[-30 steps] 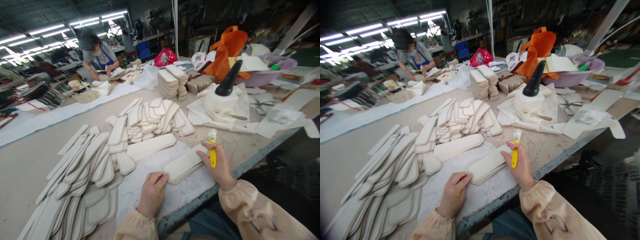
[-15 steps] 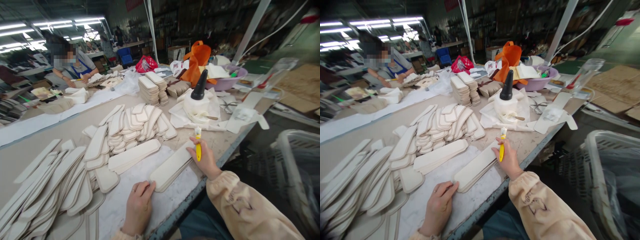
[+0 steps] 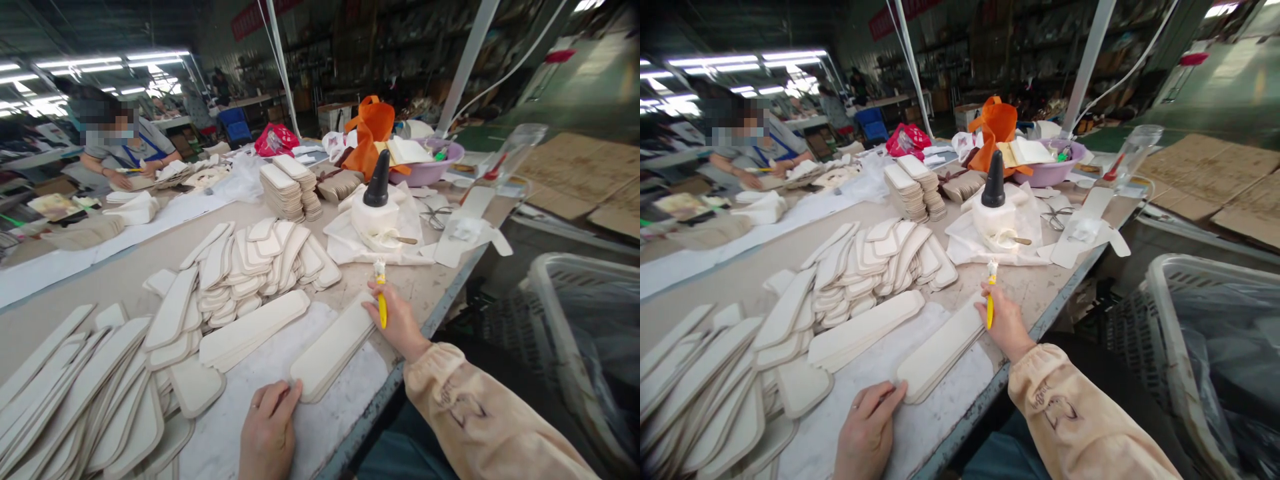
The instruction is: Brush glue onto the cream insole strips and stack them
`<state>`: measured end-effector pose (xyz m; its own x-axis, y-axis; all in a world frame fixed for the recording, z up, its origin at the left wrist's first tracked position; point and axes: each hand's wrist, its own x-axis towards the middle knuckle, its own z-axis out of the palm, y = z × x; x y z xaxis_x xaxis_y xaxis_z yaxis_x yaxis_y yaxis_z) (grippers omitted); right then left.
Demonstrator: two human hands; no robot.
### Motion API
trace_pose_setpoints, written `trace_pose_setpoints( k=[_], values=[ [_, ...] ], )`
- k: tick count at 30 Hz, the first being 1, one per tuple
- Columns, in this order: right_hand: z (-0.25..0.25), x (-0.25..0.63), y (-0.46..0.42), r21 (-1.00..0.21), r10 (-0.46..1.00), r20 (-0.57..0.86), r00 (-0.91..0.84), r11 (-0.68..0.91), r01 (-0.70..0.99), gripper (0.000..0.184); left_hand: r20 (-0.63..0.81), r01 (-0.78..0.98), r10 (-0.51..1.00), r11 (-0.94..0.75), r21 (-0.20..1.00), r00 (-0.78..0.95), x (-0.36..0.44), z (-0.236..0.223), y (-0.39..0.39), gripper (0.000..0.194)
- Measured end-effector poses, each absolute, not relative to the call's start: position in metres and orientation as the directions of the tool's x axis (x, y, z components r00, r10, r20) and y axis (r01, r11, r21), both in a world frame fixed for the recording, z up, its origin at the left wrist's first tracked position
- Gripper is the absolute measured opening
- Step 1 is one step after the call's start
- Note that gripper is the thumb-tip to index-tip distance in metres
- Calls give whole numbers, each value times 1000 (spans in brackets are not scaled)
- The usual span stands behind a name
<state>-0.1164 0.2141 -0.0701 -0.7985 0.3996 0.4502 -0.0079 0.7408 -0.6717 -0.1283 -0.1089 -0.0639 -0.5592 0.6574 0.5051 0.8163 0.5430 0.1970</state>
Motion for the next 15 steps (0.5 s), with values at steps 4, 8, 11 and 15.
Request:
trace_pose_setpoints(
  k=[4,8,11,15],
  values=[
    [-74,-117,215,-656,391,450,-803,755,1,25,516,817,652,542,194,-555,-128,-63,-108,37],
    [-72,-117,218,-613,368,466,-805,790,6,27,533,831,663,534,156,-526,-131,-68,-111,37],
    [-61,-114,213,-521,281,516,-810,853,-36,16,527,856,703,507,101,-478,-137,-75,-118,38],
    [-47,-103,180,-483,-29,489,-872,823,-299,12,524,906,774,424,-12,-356,-150,-87,-128,37]
  ],
)
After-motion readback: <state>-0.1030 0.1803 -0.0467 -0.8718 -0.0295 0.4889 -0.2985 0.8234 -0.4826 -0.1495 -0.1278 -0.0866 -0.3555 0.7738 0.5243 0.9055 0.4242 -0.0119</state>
